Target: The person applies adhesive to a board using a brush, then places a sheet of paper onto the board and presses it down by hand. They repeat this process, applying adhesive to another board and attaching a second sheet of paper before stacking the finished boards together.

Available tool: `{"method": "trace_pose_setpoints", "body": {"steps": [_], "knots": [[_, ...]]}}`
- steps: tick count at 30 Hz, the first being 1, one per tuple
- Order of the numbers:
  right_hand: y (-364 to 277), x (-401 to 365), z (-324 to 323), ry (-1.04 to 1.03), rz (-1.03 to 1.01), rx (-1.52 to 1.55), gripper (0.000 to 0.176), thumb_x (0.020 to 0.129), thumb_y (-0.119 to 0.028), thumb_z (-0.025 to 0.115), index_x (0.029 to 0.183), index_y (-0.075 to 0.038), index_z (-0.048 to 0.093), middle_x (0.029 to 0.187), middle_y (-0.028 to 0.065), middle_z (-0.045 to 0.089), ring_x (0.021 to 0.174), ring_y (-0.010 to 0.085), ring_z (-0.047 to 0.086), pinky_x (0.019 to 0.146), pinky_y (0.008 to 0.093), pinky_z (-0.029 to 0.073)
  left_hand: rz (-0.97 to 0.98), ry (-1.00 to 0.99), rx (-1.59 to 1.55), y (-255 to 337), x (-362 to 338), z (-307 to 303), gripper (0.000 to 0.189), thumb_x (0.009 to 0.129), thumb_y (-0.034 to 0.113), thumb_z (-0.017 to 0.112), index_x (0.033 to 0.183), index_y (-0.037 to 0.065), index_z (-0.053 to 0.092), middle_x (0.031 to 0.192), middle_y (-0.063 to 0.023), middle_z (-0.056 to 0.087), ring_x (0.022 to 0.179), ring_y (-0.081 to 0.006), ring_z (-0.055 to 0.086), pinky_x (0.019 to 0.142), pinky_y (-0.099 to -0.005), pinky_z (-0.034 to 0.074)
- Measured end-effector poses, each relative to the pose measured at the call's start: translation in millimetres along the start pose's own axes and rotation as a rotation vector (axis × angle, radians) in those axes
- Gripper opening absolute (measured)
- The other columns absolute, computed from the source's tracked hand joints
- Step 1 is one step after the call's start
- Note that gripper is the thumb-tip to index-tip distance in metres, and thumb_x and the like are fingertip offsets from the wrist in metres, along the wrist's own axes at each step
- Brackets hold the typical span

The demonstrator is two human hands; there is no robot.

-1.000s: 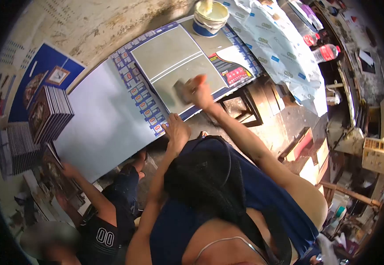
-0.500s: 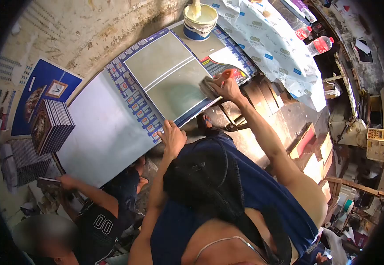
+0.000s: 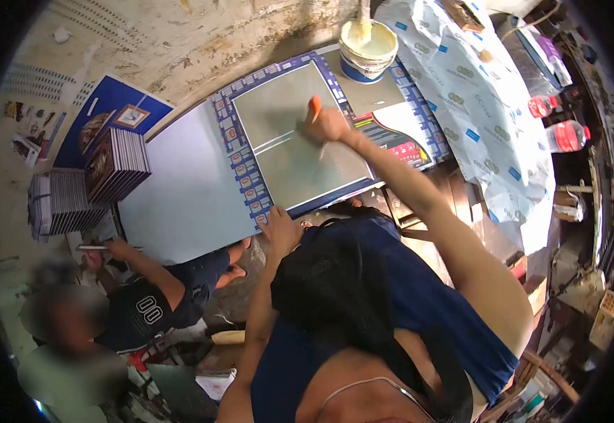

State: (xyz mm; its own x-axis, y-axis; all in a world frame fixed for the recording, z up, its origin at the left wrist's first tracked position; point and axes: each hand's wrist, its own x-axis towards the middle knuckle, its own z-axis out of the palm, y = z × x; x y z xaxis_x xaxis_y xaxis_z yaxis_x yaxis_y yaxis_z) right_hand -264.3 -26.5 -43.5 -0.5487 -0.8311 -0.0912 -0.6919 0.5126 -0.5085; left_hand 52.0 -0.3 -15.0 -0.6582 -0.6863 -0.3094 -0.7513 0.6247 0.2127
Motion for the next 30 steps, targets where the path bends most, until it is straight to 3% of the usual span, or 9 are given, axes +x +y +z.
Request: {"method": "trace_pose_setpoints", "body": {"steps": [3, 4, 8, 10, 14, 16, 19, 27, 30], "knots": [[43, 40, -68, 0.118, -0.094, -0.083, 0.042, 0.089, -0.047, 0.056, 0.081, -0.008, 0.069, 0.079, 0.0174, 0.07, 0.066, 0.0364, 0.067, 0.066, 0.0447, 0.052, -0.088, 0.011, -0.018, 14, -5, 0, 0.055, 0.077, 0.025, 0.066, 0.118, -0.009, 0.054, 0.12, -0.0205, 0.051, 0.117, -0.038, 0.05, 0.098, -0.0667, 0.027], [48, 39, -67, 0.437, -0.214, -0.12, 0.035, 0.088, -0.041, 0.061, 0.088, -0.007, 0.068, 0.076, 0.0179, 0.069, 0.065, 0.0357, 0.067, 0.063, 0.042, 0.052, -0.122, 0.015, -0.037, 17, -4, -1, 0.055, 0.077, 0.024, 0.065, 0.118, -0.009, 0.054, 0.12, -0.021, 0.051, 0.117, -0.0384, 0.05, 0.098, -0.067, 0.027], [18, -43, -46, 0.477, -0.294, 0.26, 0.029, 0.082, -0.032, 0.07, 0.091, -0.005, 0.063, 0.077, 0.0208, 0.067, 0.069, 0.0394, 0.066, 0.064, 0.0448, 0.053, -0.274, -0.045, -0.013, 25, 13, 6, 0.056, 0.078, 0.024, 0.059, 0.128, -0.001, 0.05, 0.126, -0.0188, 0.048, 0.121, -0.0366, 0.049, 0.09, -0.0646, 0.035], [16, -97, -42, 0.102, -0.236, 0.307, 0.034, 0.082, -0.033, 0.071, 0.093, -0.003, 0.06, 0.076, 0.0206, 0.067, 0.068, 0.0375, 0.067, 0.065, 0.045, 0.054, -0.319, -0.029, 0.023, 32, 3, 11, 0.057, 0.078, 0.025, 0.061, 0.127, -0.002, 0.051, 0.127, -0.0207, 0.048, 0.118, -0.0387, 0.051, 0.09, -0.0636, 0.036], [100, -129, -71, 0.148, 0.224, 0.356, 0.032, 0.086, -0.028, 0.07, 0.093, 0.001, 0.057, 0.068, 0.0114, 0.064, 0.062, 0.0298, 0.067, 0.057, 0.0393, 0.054, -0.312, 0.061, 0.058, 30, 12, 21, 0.056, 0.077, 0.025, 0.061, 0.124, -0.004, 0.052, 0.128, -0.0214, 0.047, 0.117, -0.0403, 0.052, 0.089, -0.0625, 0.037], [86, -141, -102, 0.158, 0.137, 0.548, 0.028, 0.084, -0.026, 0.071, 0.09, -0.002, 0.058, 0.07, 0.0099, 0.065, 0.061, 0.0284, 0.066, 0.057, 0.0388, 0.053, -0.316, -0.002, 0.017, 30, 12, 13, 0.054, 0.078, 0.025, 0.061, 0.123, -0.004, 0.052, 0.127, -0.0212, 0.047, 0.117, -0.0404, 0.052, 0.089, -0.0625, 0.037], [74, -150, -73, 0.197, -0.369, 0.431, 0.022, 0.083, -0.025, 0.072, 0.087, -0.005, 0.063, 0.074, 0.0105, 0.066, 0.068, 0.027, 0.066, 0.063, 0.0394, 0.053, -0.339, -0.063, 0.03, 34, 20, 10, 0.052, 0.078, 0.026, 0.06, 0.121, -0.004, 0.055, 0.125, -0.0207, 0.049, 0.115, -0.0404, 0.052, 0.089, -0.0618, 0.039], [150, -86, -149, 0.443, 0.129, 0.454, 0.015, 0.086, -0.016, 0.07, 0.084, -0.002, 0.066, 0.07, 0.0087, 0.068, 0.058, 0.0159, 0.064, 0.052, 0.0305, 0.049, -0.257, 0.098, -0.051, 55, 33, -18, 0.044, 0.077, 0.019, 0.059, 0.116, -0.001, 0.057, 0.113, -0.0199, 0.054, 0.107, -0.0372, 0.053, 0.087, -0.0581, 0.039], [119, -35, -139, 0.526, -0.281, 0.423, 0.013, 0.084, -0.012, 0.071, 0.088, -0.002, 0.066, 0.081, 0.0119, 0.068, 0.075, 0.0187, 0.066, 0.065, 0.0316, 0.052, -0.081, 0.175, -0.075, 101, 44, -11, 0.042, 0.076, 0.018, 0.06, 0.115, 0.001, 0.057, 0.112, -0.0169, 0.054, 0.108, -0.0347, 0.052, 0.086, -0.0556, 0.038]]}}
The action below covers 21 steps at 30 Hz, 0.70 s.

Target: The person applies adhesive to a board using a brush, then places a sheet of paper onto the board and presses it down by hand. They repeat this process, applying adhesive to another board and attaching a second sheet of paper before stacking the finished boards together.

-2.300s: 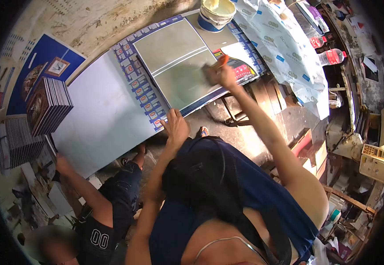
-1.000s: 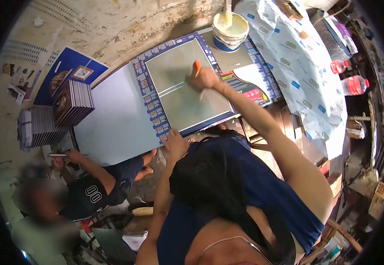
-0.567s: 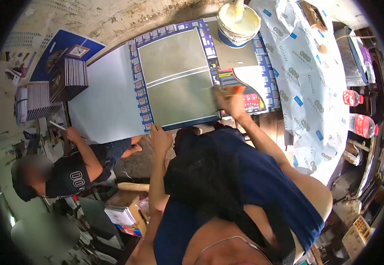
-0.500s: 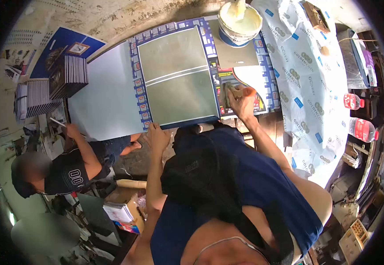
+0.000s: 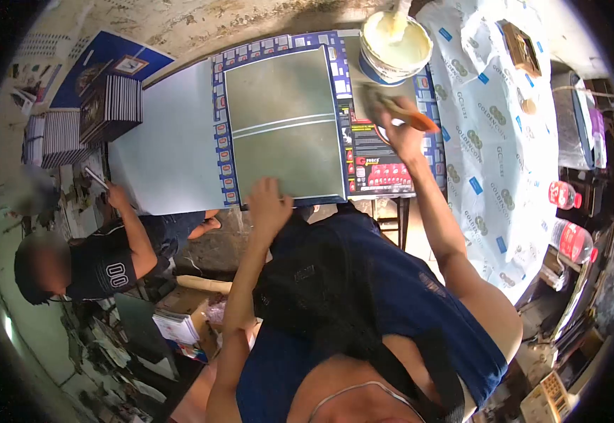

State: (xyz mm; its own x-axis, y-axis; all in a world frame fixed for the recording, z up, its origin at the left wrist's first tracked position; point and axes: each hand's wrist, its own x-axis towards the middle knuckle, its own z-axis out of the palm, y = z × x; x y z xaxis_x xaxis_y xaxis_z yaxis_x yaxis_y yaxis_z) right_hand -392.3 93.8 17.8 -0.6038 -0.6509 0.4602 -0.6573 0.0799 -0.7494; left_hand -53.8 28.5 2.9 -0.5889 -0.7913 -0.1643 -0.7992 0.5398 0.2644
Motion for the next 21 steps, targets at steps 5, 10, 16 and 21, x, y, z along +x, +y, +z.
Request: {"method": "trace_pose_setpoints", "body": {"steps": [5, 10, 16, 21], "knots": [[12, 58, 106, -0.667, -0.532, -0.009, 0.02, 0.081, -0.023, 0.07, 0.098, -0.011, 0.068, 0.095, 0.0147, 0.066, 0.088, 0.033, 0.062, 0.077, 0.0443, 0.051, -0.023, -0.151, 0.085, 42, 3, 17, 0.045, 0.074, 0.016, 0.062, 0.116, 0.0, 0.056, 0.115, -0.0143, 0.054, 0.111, -0.0318, 0.051, 0.09, -0.0525, 0.036], [63, 213, 158, -0.617, -0.322, -0.553, 0.025, 0.087, -0.022, 0.048, 0.087, -0.007, 0.069, 0.077, 0.0213, 0.068, 0.07, 0.0317, 0.069, 0.065, 0.0448, 0.055, -0.05, -0.103, 0.058, 43, -3, 17, 0.049, 0.074, 0.016, 0.064, 0.12, 0.0, 0.055, 0.118, -0.0134, 0.052, 0.113, -0.0297, 0.051, 0.092, -0.0507, 0.035], [12, 213, 182, -0.944, -0.61, 0.082, 0.018, 0.083, -0.024, 0.071, 0.092, -0.009, 0.068, 0.081, 0.0156, 0.068, 0.075, 0.0328, 0.066, 0.07, 0.0419, 0.052, -0.131, -0.175, 0.006, 47, -7, 10, 0.054, 0.074, 0.018, 0.065, 0.124, 0.001, 0.052, 0.12, -0.0112, 0.05, 0.114, -0.0269, 0.049, 0.091, -0.0477, 0.034], [-2, 234, 279, -1.003, -0.682, -0.291, 0.028, 0.084, -0.034, 0.071, 0.088, -0.006, 0.066, 0.076, 0.018, 0.066, 0.07, 0.034, 0.064, 0.064, 0.0426, 0.051, -0.182, -0.178, 0.014, 50, -3, 15, 0.057, 0.073, 0.018, 0.066, 0.125, 0.001, 0.051, 0.12, -0.0098, 0.049, 0.113, -0.0251, 0.049, 0.088, -0.0442, 0.035]]}}
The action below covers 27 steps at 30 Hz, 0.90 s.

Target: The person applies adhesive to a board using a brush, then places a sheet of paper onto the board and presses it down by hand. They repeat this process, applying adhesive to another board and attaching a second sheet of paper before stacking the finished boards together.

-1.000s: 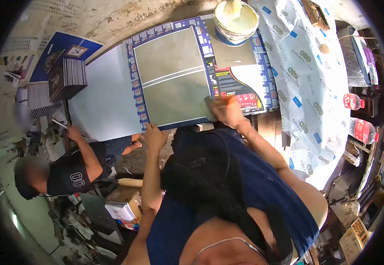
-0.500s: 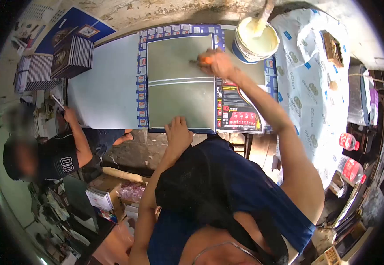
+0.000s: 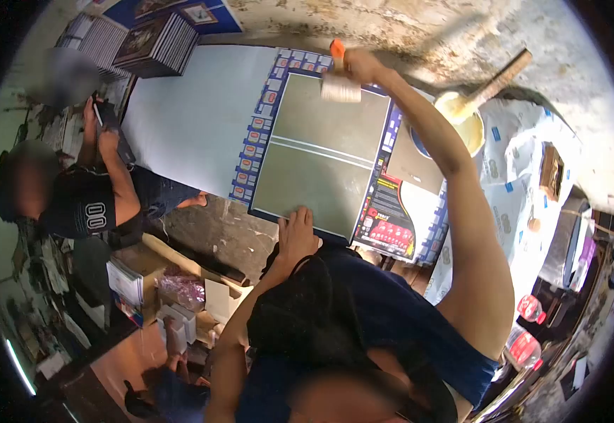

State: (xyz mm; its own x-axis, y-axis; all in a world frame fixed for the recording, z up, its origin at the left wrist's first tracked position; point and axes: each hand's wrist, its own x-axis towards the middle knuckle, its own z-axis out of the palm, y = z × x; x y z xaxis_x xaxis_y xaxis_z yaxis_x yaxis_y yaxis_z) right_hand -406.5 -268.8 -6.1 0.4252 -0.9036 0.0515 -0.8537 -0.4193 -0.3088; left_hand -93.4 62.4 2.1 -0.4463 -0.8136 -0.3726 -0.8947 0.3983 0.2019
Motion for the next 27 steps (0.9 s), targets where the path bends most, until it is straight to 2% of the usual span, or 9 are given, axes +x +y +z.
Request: {"method": "trace_pose_setpoints", "body": {"steps": [2, 6, 10, 13, 14, 18, 21, 25, 27], "knots": [[-16, 29, -28, 0.187, 0.084, -0.107, 0.034, 0.083, -0.038, 0.069, 0.091, -0.005, 0.067, 0.072, 0.0196, 0.065, 0.068, 0.0345, 0.065, 0.064, 0.0432, 0.051, -0.015, 0.016, -0.017, -1, 0, 4, 0.059, 0.072, 0.018, 0.067, 0.126, 0.0, 0.051, 0.12, -0.0093, 0.049, 0.113, -0.0245, 0.049, 0.086, -0.0436, 0.034], [-49, 81, 1, -0.061, -0.314, 0.244, 0.037, 0.083, -0.04, 0.069, 0.095, -0.005, 0.068, 0.085, 0.0207, 0.068, 0.082, 0.0352, 0.068, 0.073, 0.0469, 0.052, -0.035, 0.036, -0.04, -5, -4, 13, 0.06, 0.072, 0.019, 0.067, 0.127, 0.001, 0.051, 0.124, -0.0082, 0.049, 0.113, -0.0242, 0.049, 0.088, -0.0437, 0.034], [-67, 134, 13, 0.053, -0.065, -0.201, 0.052, 0.08, -0.056, 0.066, 0.1, -0.008, 0.07, 0.093, 0.0159, 0.07, 0.089, 0.0324, 0.068, 0.078, 0.0461, 0.053, -0.065, 0.062, -0.021, 0, -6, 14, 0.06, 0.072, 0.02, 0.067, 0.127, 0.002, 0.051, 0.128, -0.0077, 0.049, 0.113, -0.0239, 0.05, 0.089, -0.0439, 0.034], [-113, 135, -32, -0.138, -0.094, -0.031, 0.056, 0.077, -0.059, 0.068, 0.095, -0.006, 0.071, 0.087, 0.0168, 0.07, 0.082, 0.0334, 0.068, 0.074, 0.0444, 0.054, -0.088, 0.129, -0.046, -3, -3, 18, 0.06, 0.072, 0.021, 0.068, 0.127, 0.003, 0.051, 0.128, -0.0075, 0.049, 0.113, -0.0237, 0.05, 0.088, -0.0444, 0.034], [-116, 135, -14, -0.185, -0.24, 0.099, 0.047, 0.077, -0.047, 0.073, 0.095, -0.003, 0.07, 0.085, 0.0176, 0.07, 0.084, 0.0332, 0.069, 0.075, 0.0429, 0.053, -0.088, 0.151, -0.061, -1, -7, 20, 0.06, 0.072, 0.021, 0.068, 0.127, 0.003, 0.051, 0.127, -0.0074, 0.049, 0.113, -0.0236, 0.05, 0.088, -0.0446, 0.034], [-156, 98, 60, -0.574, -0.609, 0.211, 0.056, 0.073, -0.06, 0.07, 0.09, -0.007, 0.072, 0.093, 0.0157, 0.071, 0.084, 0.0337, 0.068, 0.075, 0.0424, 0.053, -0.104, 0.064, -0.108, 2, -3, 3, 0.06, 0.073, 0.021, 0.068, 0.127, 0.003, 0.05, 0.127, -0.0093, 0.049, 0.115, -0.025, 0.05, 0.089, -0.0464, 0.034], [-187, 105, 14, -0.415, -0.342, -0.083, 0.053, 0.077, -0.058, 0.069, 0.093, -0.008, 0.072, 0.092, 0.0145, 0.07, 0.091, 0.0322, 0.066, 0.08, 0.0437, 0.05, -0.125, -0.033, -0.143, 3, -5, -3, 0.06, 0.076, 0.021, 0.066, 0.13, 0.002, 0.047, 0.13, -0.0126, 0.046, 0.119, -0.0287, 0.048, 0.093, -0.0492, 0.035], [-186, 114, 5, 0.037, -0.597, 0.027, 0.037, 0.086, -0.05, 0.061, 0.091, -0.014, 0.071, 0.088, 0.0061, 0.068, 0.099, 0.025, 0.059, 0.087, 0.0427, 0.044, -0.218, 0.067, -0.238, -20, 12, 8, 0.064, 0.073, 0.03, 0.072, 0.126, 0.002, 0.049, 0.126, -0.016, 0.049, 0.117, -0.0337, 0.048, 0.091, -0.0546, 0.038], [-196, 82, 0, -0.061, -0.761, 0.115, 0.023, 0.081, -0.038, 0.069, 0.092, -0.018, 0.071, 0.095, 0.0001, 0.066, 0.102, 0.0213, 0.055, 0.085, 0.0375, 0.041, -0.316, 0.23, -0.266, -38, 19, -5, 0.067, 0.072, 0.036, 0.073, 0.123, 0.0, 0.05, 0.123, -0.0175, 0.049, 0.117, -0.0352, 0.048, 0.092, -0.0562, 0.037]]}}
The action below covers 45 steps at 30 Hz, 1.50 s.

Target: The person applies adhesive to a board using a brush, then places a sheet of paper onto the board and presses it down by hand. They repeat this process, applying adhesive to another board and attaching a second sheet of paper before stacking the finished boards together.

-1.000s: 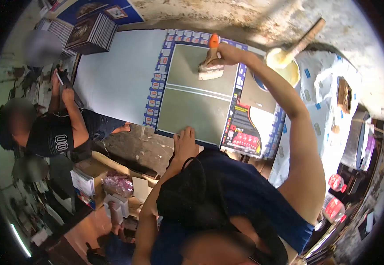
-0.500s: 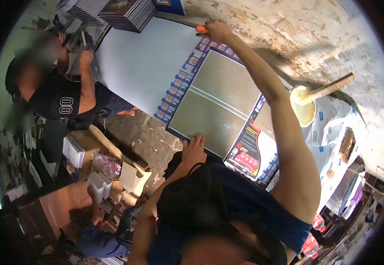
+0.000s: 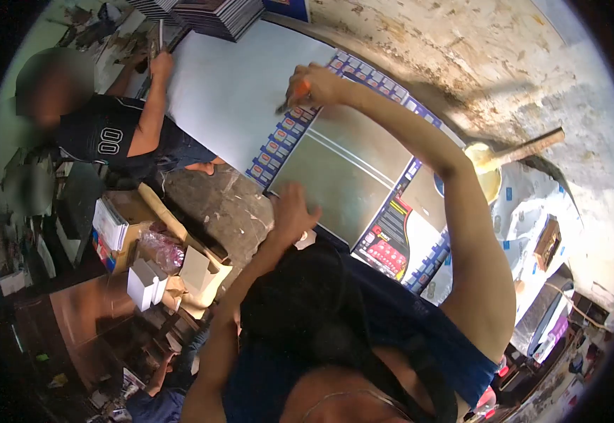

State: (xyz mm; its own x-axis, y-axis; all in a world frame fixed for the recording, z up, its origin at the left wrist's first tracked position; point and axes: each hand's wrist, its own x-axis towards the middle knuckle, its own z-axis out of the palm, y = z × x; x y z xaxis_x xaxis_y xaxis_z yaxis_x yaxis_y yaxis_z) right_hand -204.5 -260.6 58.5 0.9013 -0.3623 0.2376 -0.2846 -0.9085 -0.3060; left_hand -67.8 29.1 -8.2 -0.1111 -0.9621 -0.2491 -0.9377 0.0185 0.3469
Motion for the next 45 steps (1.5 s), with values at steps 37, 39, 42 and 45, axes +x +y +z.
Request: {"method": "trace_pose_setpoints", "body": {"steps": [37, 39, 42, 45], "knots": [[-343, -259, -28, -0.535, 1.377, 0.18, 0.054, 0.067, -0.042, 0.083, 0.105, -0.009, 0.064, 0.102, 0.0114, 0.064, 0.109, 0.031, 0.055, 0.098, 0.0483, 0.034, 0.046, -0.329, -0.364, -47, 254, -26, 0.038, 0.067, 0.031, 0.067, 0.081, -0.005, 0.068, 0.076, -0.0148, 0.068, 0.059, -0.023, 0.065, 0.05, -0.0355, 0.049], [-358, -244, -22, -0.473, 1.415, 0.217, 0.055, 0.067, -0.043, 0.083, 0.107, -0.011, 0.063, 0.103, 0.0119, 0.064, 0.109, 0.0318, 0.055, 0.098, 0.0501, 0.034, 0.093, -0.296, -0.335, -50, 262, -15, 0.037, 0.067, 0.028, 0.067, 0.081, -0.005, 0.069, 0.077, -0.0157, 0.069, 0.06, -0.0234, 0.066, 0.054, -0.0345, 0.05], [-374, -225, -9, -0.481, 1.48, 0.239, 0.055, 0.068, -0.043, 0.081, 0.109, -0.013, 0.062, 0.104, 0.0126, 0.064, 0.108, 0.0328, 0.055, 0.097, 0.0523, 0.034, 0.066, -0.377, -0.454, -47, 260, -21, 0.034, 0.067, 0.024, 0.066, 0.083, -0.006, 0.069, 0.078, -0.0171, 0.069, 0.065, -0.0233, 0.068, 0.059, -0.0344, 0.052], [-387, -213, 9, -0.492, 1.597, 0.223, 0.04, 0.07, -0.039, 0.081, 0.092, -0.012, 0.061, 0.098, 0.0091, 0.059, 0.101, 0.0301, 0.055, 0.086, 0.0505, 0.038, 0.079, -0.423, -0.467, -50, 273, -18, 0.035, 0.067, 0.022, 0.067, 0.085, -0.008, 0.068, 0.085, -0.0195, 0.07, 0.07, -0.0249, 0.069, 0.061, -0.0362, 0.053]]}}
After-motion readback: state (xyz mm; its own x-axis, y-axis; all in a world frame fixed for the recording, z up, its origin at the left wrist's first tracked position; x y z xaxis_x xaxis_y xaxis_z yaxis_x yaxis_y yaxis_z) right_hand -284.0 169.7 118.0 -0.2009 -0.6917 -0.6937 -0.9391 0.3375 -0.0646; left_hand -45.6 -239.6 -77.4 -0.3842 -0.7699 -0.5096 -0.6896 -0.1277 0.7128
